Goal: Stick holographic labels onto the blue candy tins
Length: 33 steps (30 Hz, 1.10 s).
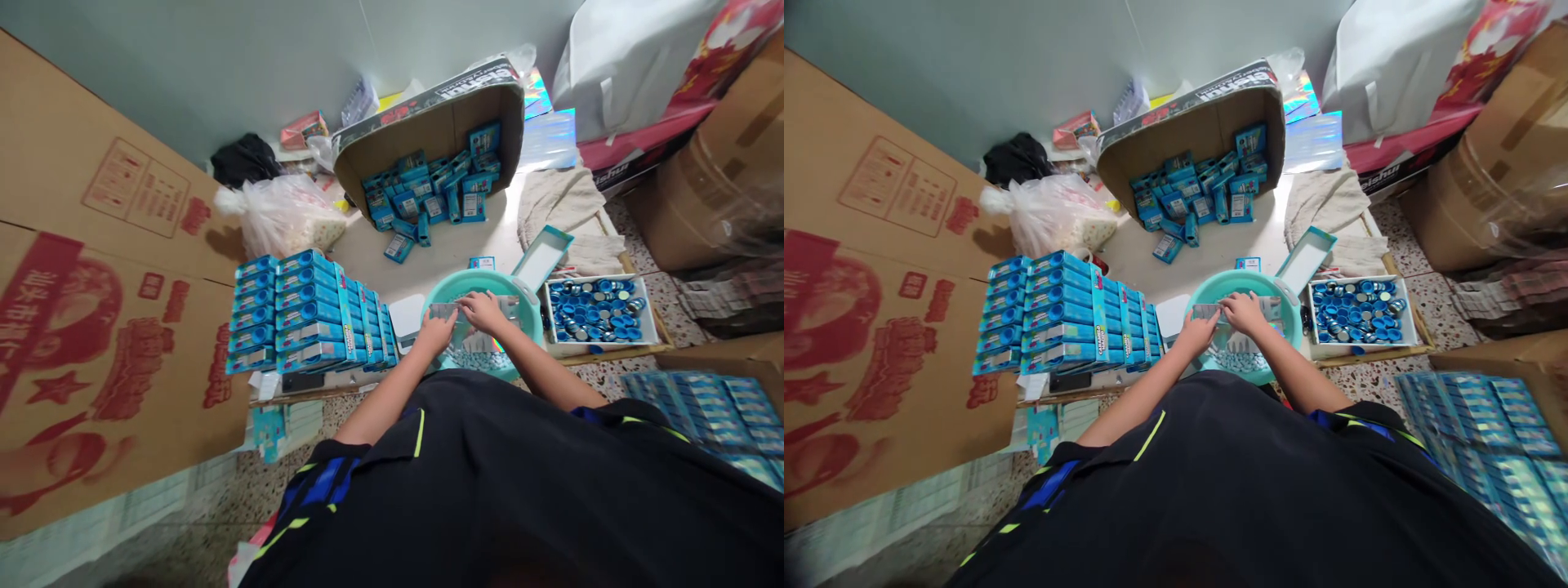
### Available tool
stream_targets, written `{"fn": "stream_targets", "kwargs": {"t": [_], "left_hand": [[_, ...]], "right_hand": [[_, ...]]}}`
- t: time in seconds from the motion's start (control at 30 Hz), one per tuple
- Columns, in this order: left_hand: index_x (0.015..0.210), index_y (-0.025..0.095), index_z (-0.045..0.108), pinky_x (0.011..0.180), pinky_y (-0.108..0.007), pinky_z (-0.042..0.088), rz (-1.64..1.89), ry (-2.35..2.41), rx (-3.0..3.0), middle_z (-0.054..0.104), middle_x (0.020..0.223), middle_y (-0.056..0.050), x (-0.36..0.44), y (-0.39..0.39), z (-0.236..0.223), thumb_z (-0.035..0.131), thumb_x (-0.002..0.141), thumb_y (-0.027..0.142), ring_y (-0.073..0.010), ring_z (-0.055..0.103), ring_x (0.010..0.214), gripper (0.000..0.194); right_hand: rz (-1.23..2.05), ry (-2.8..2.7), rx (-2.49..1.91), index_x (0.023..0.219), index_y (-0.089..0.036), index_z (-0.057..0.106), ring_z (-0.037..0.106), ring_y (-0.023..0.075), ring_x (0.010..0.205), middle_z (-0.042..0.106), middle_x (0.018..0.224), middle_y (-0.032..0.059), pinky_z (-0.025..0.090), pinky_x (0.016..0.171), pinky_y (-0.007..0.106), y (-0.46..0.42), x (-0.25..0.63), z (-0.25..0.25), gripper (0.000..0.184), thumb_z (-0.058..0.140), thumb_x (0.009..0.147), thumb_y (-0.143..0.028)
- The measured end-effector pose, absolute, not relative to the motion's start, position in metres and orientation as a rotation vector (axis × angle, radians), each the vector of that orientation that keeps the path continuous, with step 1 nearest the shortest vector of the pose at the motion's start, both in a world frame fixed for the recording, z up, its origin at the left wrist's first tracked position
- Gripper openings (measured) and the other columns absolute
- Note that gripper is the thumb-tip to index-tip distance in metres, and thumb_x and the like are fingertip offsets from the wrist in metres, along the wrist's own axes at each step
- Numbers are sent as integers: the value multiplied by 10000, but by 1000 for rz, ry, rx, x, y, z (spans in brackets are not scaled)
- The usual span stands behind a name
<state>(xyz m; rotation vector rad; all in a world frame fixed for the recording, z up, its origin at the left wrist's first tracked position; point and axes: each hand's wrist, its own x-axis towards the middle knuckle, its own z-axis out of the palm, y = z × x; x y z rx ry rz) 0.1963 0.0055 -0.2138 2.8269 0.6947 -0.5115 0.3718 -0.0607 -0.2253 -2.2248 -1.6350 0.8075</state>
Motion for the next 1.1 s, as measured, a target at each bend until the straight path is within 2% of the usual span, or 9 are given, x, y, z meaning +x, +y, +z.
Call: {"fn": "stream_targets", "kwargs": {"t": [0.23,0.4,0.6,0.67,0.73,0.83,0.93,1.1], "left_hand": [[1498,154,479,1198,-596,245,-472,692,2779,725,1073,-170,198,0,-204,389,1054,326,-294,674,1070,485],[1218,169,682,1185,-569,286,-406,693,2703,734,1045,-138,194,-2,-193,438,1043,351,-273,679,1062,351],[1230,196,672,1199,-561,293,-178,775,2508,730,1118,-100,188,-3,-174,514,1011,330,-253,662,1099,302],[1292,188,639,1164,-507,373,-72,814,2409,725,1097,-85,187,-3,-166,525,1004,332,-228,667,1052,341],[1364,166,588,1061,-413,484,31,840,2310,711,1079,-83,183,-2,-156,537,994,334,-203,670,1000,410],[1426,147,532,943,-321,543,173,851,2167,680,1114,-99,172,-2,-141,588,955,317,-189,669,1005,504],[1388,160,567,951,-330,540,395,877,1856,663,1101,-94,160,-2,-129,683,875,292,-184,669,991,542],[1251,171,642,927,-321,542,629,876,1551,644,958,-45,152,-6,-108,746,815,269,-154,663,916,459]], "right_hand": [[800,-1616,-2231,1328,-263,688,533,292,1226,620,1308,114,202,1183,544,-60,372,-230,385,412,1061,-269],[792,-1605,-2209,1320,-273,691,532,282,1238,634,1291,99,218,1177,535,-59,374,-234,374,410,1074,-285],[757,-1576,-2180,1325,-259,683,539,277,1228,638,1289,107,233,1173,535,-58,375,-242,368,416,1073,-289],[726,-1565,-2169,1356,-243,658,530,284,1244,621,1320,119,232,1175,549,-60,375,-245,377,415,1071,-288],[687,-1564,-2152,1370,-233,642,520,294,1261,608,1343,126,224,1177,572,-62,374,-247,376,427,1067,-292],[623,-1592,-2109,1372,-243,635,508,300,1280,604,1357,116,196,1186,603,-67,372,-252,365,480,1045,-279],[557,-1644,-2056,1375,-251,634,507,294,1292,596,1379,105,186,1197,605,-71,369,-258,373,516,1021,-242],[464,-1704,-2001,1337,-235,662,494,307,1326,572,1414,124,271,1170,605,-75,367,-273,354,503,1022,-214]]}}
